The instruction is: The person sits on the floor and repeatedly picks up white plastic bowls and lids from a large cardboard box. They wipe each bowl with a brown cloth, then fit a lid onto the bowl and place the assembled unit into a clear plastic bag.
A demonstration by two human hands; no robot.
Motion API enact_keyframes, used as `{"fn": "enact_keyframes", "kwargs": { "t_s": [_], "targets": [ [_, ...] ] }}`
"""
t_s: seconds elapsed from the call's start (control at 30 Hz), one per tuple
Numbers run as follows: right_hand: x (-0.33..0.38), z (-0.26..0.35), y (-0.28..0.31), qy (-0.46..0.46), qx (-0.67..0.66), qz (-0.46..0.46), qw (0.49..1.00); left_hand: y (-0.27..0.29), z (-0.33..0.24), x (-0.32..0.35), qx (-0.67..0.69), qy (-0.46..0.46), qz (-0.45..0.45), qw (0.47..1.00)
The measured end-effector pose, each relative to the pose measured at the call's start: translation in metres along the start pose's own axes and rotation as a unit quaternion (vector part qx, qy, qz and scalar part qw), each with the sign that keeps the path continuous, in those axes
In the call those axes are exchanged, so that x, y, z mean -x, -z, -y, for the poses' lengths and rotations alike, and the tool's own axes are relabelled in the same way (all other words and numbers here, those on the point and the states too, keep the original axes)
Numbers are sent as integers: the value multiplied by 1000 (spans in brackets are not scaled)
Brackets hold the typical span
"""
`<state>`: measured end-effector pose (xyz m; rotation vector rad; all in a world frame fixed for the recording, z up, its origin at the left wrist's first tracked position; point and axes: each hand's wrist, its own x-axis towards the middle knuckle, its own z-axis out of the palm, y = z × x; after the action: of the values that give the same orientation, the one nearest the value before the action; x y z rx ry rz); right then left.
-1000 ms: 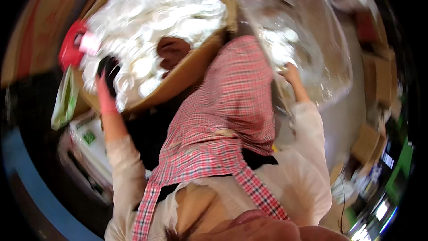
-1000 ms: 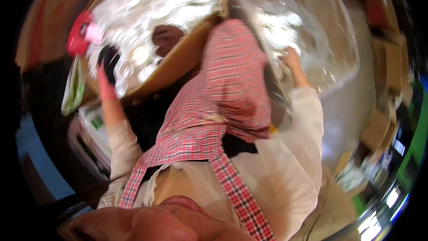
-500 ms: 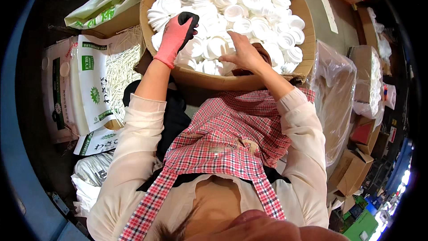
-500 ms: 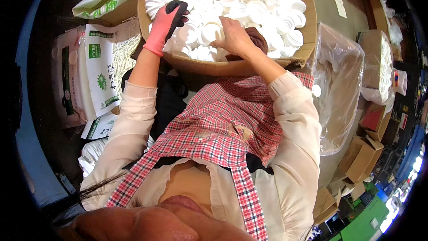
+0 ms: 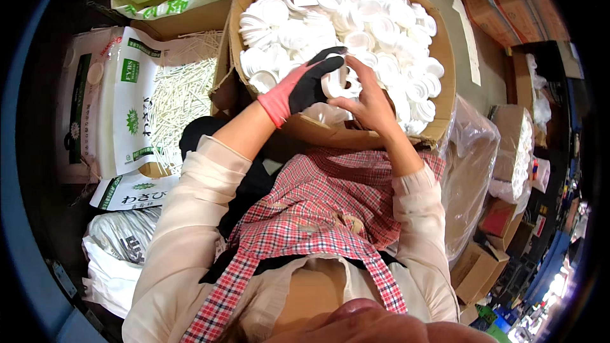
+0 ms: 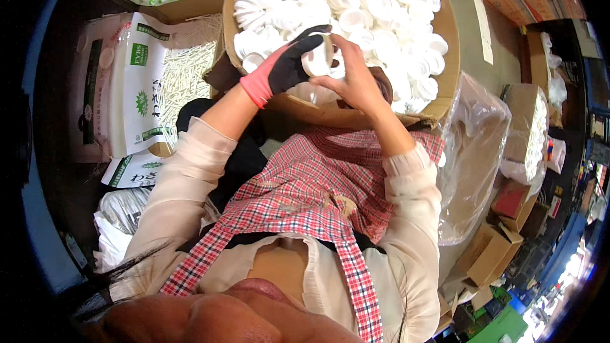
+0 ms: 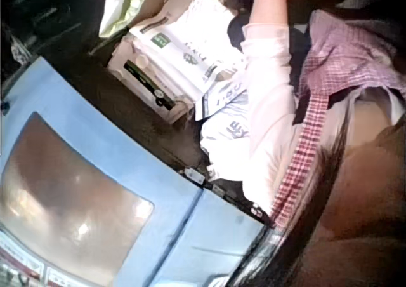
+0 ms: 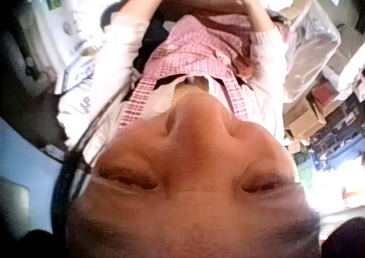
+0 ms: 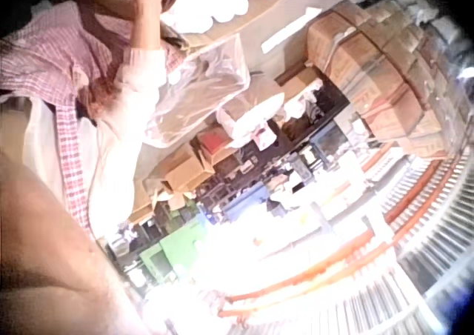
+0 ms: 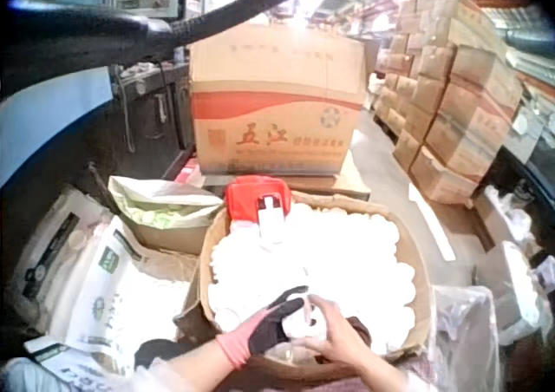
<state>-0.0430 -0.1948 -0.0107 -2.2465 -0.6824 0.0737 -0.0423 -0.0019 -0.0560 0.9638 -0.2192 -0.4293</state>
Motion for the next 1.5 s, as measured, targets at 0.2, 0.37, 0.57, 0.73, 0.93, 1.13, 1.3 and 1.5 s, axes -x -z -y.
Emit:
{"fn": "enact_keyframes", "kwargs": {
  "t_s": [0.2, 0.37, 0.57, 0.73, 0.93, 1.13, 1.3, 1.5],
  "targets": [
    [37, -46, 50, -167, 223, 153, 948, -11, -15, -9, 78, 84, -81, 990],
    [40, -65, 45, -124, 130, 109, 978, -22, -8, -16, 56, 136, -151, 978],
    [12, 3, 40, 46, 40, -110, 992, -41, 8, -28, -43, 119, -218, 968],
    [-4, -3, 5, 121, 53, -137, 982, -38, 14, -36, -104, 183, -78, 974],
    [-17, -9, 5, 45, 43, -202, 977, -58, 20, -21, -267, -78, -215, 936],
    [-22, -21, 4, -167, -219, -138, 951, -54, 7, -11, -459, -185, -172, 852],
    [-19, 8, 21, -173, -341, -107, 918, -36, 27, -31, -303, -147, -229, 913],
    [-4, 18, 15, 77, 15, 9, 997, -36, -6, -21, -391, -249, -199, 863]
  ]
}}
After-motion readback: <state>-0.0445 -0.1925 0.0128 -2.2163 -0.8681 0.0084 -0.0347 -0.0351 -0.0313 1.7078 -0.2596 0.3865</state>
